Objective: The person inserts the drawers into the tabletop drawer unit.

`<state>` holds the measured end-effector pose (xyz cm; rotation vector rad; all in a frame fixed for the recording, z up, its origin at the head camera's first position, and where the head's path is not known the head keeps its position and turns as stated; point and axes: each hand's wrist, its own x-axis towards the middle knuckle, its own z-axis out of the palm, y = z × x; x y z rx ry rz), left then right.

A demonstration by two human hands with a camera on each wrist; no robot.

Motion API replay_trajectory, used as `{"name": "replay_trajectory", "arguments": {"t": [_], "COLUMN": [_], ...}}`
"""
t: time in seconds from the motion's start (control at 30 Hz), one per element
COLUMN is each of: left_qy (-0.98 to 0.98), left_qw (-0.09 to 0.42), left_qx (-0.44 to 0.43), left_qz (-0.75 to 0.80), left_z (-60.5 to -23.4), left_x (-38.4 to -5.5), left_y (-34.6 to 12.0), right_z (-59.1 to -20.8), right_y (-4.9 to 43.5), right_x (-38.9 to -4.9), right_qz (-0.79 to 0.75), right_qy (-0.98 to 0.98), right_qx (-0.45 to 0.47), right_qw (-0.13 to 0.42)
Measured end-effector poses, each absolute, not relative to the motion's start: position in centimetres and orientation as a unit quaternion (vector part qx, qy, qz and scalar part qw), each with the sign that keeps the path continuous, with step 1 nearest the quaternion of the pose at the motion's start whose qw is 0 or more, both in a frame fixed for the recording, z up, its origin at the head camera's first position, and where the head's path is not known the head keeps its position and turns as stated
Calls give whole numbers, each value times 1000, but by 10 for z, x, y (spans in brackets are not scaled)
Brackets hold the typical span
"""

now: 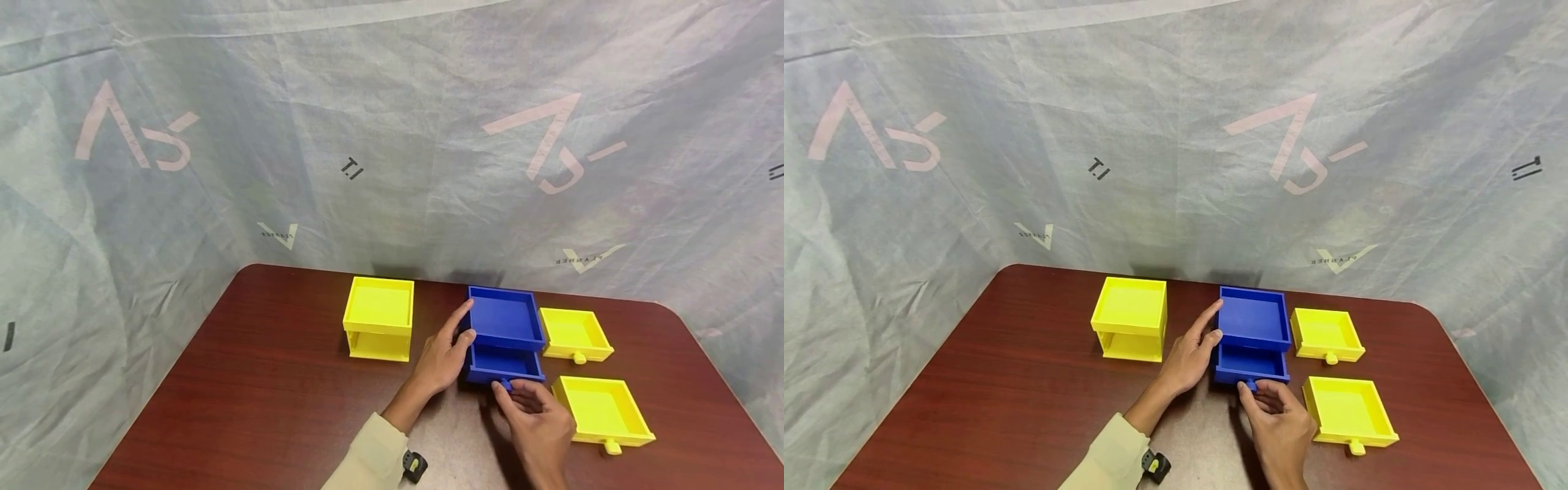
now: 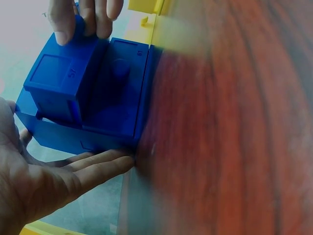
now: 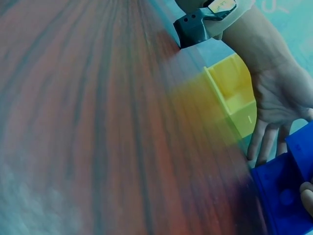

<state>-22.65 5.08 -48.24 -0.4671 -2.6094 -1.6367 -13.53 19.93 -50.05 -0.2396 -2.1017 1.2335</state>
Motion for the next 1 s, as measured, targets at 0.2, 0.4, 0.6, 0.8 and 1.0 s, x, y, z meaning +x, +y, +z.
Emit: {"name": "replay_trajectory", "arguments": {"t": [0.2, 0.4, 0.6, 0.8, 1.0], "left_qy": [-839, -840, -840, -838, -836], "left_qw": [11, 10, 11, 9, 6], "left_qx": [-148, -146, -149, -154, -154], "left_qz": [-523, -522, -522, -523, -527], "left_z": [-483, -483, -483, -483, -482], "left_x": [-227, -226, -227, -226, -227], "left_y": [50, 50, 50, 51, 50], "right_z": [-502, -502, -501, -501, -501], "right_y": [198, 197, 198, 199, 198], "right_x": [-137, -139, -142, -144, -147], "right_qz": [475, 466, 464, 466, 471], "right_qy": [-805, -807, -809, -810, -808], "right_qx": [-84, -84, -90, -98, -95], "right_qw": [346, 352, 349, 343, 342]}}
